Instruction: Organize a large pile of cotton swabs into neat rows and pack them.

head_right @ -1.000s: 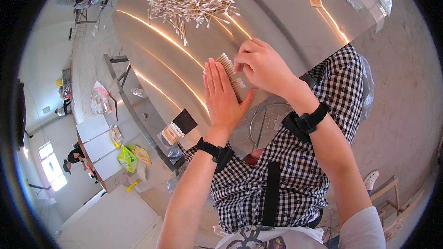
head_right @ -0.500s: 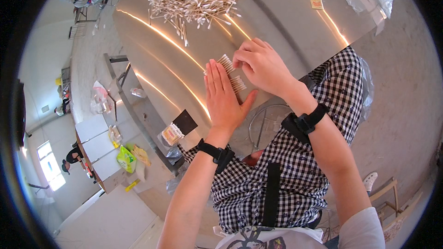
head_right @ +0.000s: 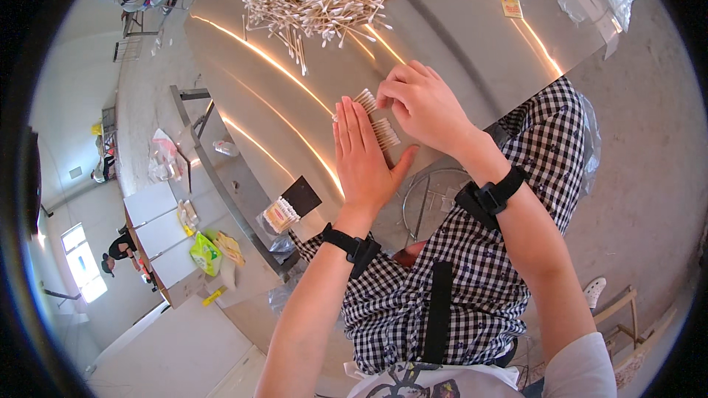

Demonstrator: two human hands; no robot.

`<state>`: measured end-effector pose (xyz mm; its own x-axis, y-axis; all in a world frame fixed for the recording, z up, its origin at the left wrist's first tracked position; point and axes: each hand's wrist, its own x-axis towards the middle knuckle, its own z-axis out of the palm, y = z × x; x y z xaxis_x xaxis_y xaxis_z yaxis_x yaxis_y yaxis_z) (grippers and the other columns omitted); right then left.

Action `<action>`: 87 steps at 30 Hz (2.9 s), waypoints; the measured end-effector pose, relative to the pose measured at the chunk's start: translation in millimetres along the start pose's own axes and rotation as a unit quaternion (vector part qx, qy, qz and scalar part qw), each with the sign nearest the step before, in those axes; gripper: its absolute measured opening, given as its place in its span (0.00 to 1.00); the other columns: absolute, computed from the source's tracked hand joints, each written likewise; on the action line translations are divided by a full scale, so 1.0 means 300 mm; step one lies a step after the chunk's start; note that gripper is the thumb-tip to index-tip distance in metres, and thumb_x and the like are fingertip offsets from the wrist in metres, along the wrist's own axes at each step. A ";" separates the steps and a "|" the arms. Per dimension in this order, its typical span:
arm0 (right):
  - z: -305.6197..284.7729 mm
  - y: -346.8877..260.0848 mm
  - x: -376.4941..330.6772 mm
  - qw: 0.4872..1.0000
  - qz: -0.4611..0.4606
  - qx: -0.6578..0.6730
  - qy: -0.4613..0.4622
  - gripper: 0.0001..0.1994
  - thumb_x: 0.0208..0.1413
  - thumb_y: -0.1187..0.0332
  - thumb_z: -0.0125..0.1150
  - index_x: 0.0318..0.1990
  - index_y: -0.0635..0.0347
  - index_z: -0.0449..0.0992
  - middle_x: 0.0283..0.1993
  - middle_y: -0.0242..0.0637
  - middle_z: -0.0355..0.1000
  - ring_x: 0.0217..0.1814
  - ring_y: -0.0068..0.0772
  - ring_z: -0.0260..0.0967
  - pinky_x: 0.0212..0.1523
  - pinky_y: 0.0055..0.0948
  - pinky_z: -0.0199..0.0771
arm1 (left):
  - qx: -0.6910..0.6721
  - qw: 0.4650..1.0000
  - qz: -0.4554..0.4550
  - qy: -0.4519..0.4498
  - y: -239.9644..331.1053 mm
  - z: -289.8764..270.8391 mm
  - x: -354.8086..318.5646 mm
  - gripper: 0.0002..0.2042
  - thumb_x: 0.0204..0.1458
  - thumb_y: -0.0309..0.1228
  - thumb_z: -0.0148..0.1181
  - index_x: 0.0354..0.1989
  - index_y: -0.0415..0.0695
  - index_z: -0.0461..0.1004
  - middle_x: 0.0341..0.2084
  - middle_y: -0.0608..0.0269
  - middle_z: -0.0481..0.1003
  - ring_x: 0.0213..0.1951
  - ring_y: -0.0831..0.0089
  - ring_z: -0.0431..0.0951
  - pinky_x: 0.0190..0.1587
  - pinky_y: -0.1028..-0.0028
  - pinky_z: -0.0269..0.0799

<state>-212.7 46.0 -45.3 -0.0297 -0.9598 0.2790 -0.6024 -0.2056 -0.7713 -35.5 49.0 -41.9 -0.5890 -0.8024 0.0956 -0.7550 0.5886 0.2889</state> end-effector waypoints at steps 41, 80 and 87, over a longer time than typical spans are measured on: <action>-0.003 -0.050 0.164 0.968 0.080 -0.197 0.134 0.12 0.53 0.69 0.63 0.46 0.52 0.78 0.47 0.35 0.72 0.55 0.41 0.67 0.56 0.41 0.65 | -0.167 0.985 -0.048 0.019 -0.054 -0.043 -0.093 0.36 0.62 0.43 0.53 0.72 0.34 0.50 0.68 0.47 0.60 0.73 0.46 0.50 0.73 0.45 0.38; 0.437 -0.286 0.053 0.970 -0.074 -0.212 -0.094 0.27 0.59 0.71 0.50 0.66 0.68 0.63 0.74 0.45 0.55 0.80 0.43 0.44 0.78 0.42 0.46 | -0.646 0.596 -0.277 0.388 -0.104 -0.054 -0.136 0.34 0.69 0.49 0.37 0.73 0.35 0.44 0.71 0.41 0.52 0.74 0.55 0.49 0.75 0.60 0.41; 0.436 -0.298 0.053 0.974 -0.078 -0.185 -0.104 0.27 0.59 0.70 0.50 0.67 0.67 0.62 0.74 0.44 0.55 0.80 0.41 0.44 0.78 0.41 0.46 | -0.655 0.592 -0.268 0.386 -0.099 -0.076 -0.136 0.31 0.69 0.46 0.37 0.73 0.35 0.48 0.70 0.41 0.54 0.73 0.55 0.50 0.75 0.60 0.41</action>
<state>-55.0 24.0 -46.6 0.2242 -0.9484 0.2244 -0.8342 -0.3058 -0.4590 17.6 61.9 -32.7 0.3233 -0.9426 -0.0841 0.3950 0.0536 0.9171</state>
